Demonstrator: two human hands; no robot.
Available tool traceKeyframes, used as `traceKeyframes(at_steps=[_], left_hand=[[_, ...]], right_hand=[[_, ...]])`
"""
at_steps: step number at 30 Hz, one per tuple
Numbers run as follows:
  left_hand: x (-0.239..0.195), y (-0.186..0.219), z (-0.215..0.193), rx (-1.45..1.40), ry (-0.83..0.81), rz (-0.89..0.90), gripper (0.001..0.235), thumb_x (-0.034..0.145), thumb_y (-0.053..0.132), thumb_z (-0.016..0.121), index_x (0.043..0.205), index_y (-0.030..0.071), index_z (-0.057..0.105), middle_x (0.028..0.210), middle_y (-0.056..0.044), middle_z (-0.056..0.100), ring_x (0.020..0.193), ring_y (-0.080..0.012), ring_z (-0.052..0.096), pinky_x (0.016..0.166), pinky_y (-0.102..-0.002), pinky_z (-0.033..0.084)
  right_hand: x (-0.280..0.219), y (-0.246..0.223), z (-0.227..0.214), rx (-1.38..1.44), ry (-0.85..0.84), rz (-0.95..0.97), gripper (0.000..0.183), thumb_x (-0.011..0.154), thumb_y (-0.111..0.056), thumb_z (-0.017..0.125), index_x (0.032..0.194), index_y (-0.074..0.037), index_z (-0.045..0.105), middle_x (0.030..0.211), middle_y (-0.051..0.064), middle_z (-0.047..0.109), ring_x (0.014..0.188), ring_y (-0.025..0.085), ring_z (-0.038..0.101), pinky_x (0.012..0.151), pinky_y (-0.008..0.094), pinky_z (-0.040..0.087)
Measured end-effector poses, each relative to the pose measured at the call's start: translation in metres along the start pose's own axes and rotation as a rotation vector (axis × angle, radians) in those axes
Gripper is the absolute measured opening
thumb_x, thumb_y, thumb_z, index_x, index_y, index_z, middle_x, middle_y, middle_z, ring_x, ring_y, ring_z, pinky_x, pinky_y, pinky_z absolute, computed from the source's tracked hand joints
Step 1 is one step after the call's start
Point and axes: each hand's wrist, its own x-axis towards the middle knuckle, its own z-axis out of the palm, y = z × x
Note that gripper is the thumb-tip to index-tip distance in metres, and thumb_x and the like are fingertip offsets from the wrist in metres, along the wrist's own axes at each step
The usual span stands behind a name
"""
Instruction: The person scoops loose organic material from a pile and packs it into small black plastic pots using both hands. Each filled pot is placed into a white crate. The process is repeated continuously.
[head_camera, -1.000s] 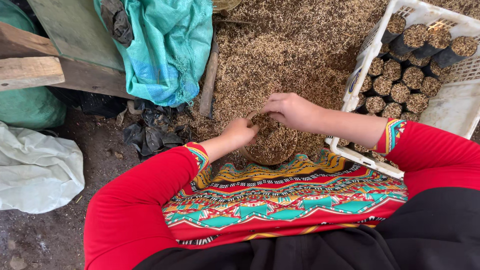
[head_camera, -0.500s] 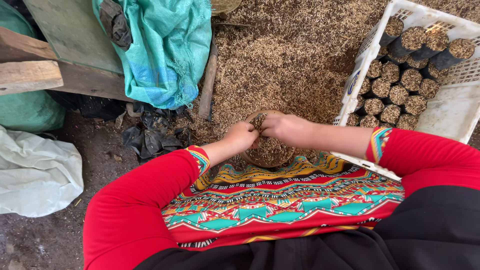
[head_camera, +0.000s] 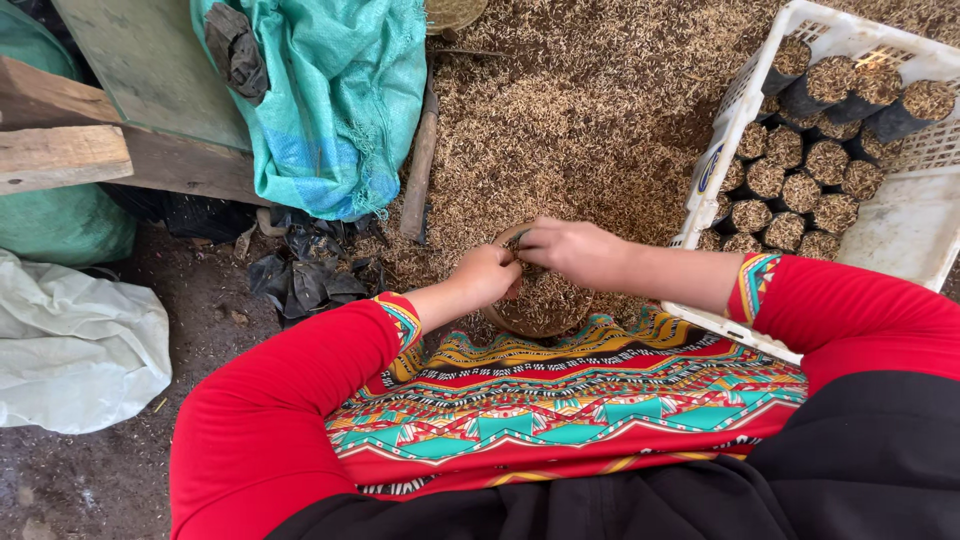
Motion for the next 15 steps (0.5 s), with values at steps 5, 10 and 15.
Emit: traceKeyframes(at_steps=[5, 10, 15], left_hand=[[0.003, 0.001, -0.004, -0.14, -0.005, -0.08, 0.023, 0.091, 0.017, 0.057, 0.085, 0.002, 0.072, 0.075, -0.008, 0.076, 0.068, -0.0183, 0.077, 0.068, -0.035, 0.063], [-0.004, 0.001, 0.004, 0.131, 0.085, 0.044, 0.027, 0.093, 0.02, 0.058, 0.084, 0.001, 0.076, 0.072, -0.01, 0.075, 0.067, -0.0204, 0.076, 0.069, -0.035, 0.059], [-0.004, 0.012, 0.002, 0.131, 0.041, 0.015, 0.027, 0.092, 0.023, 0.057, 0.087, 0.003, 0.073, 0.073, -0.012, 0.076, 0.067, -0.0221, 0.077, 0.068, -0.037, 0.06]], right_hand=[[-0.002, 0.013, -0.001, 0.117, 0.024, 0.082, 0.036, 0.076, -0.005, 0.071, 0.111, -0.003, 0.074, 0.109, 0.014, 0.067, 0.105, 0.032, 0.062, 0.09, 0.042, 0.056], [-0.017, -0.007, 0.016, -0.097, -0.053, 0.031, 0.033, 0.071, -0.002, 0.069, 0.104, 0.001, 0.071, 0.107, 0.015, 0.065, 0.115, 0.033, 0.064, 0.087, 0.038, 0.058], [-0.012, 0.0, 0.007, 0.023, 0.046, -0.004, 0.031, 0.073, -0.001, 0.069, 0.103, -0.002, 0.074, 0.112, 0.013, 0.07, 0.107, 0.031, 0.068, 0.089, 0.039, 0.058]])
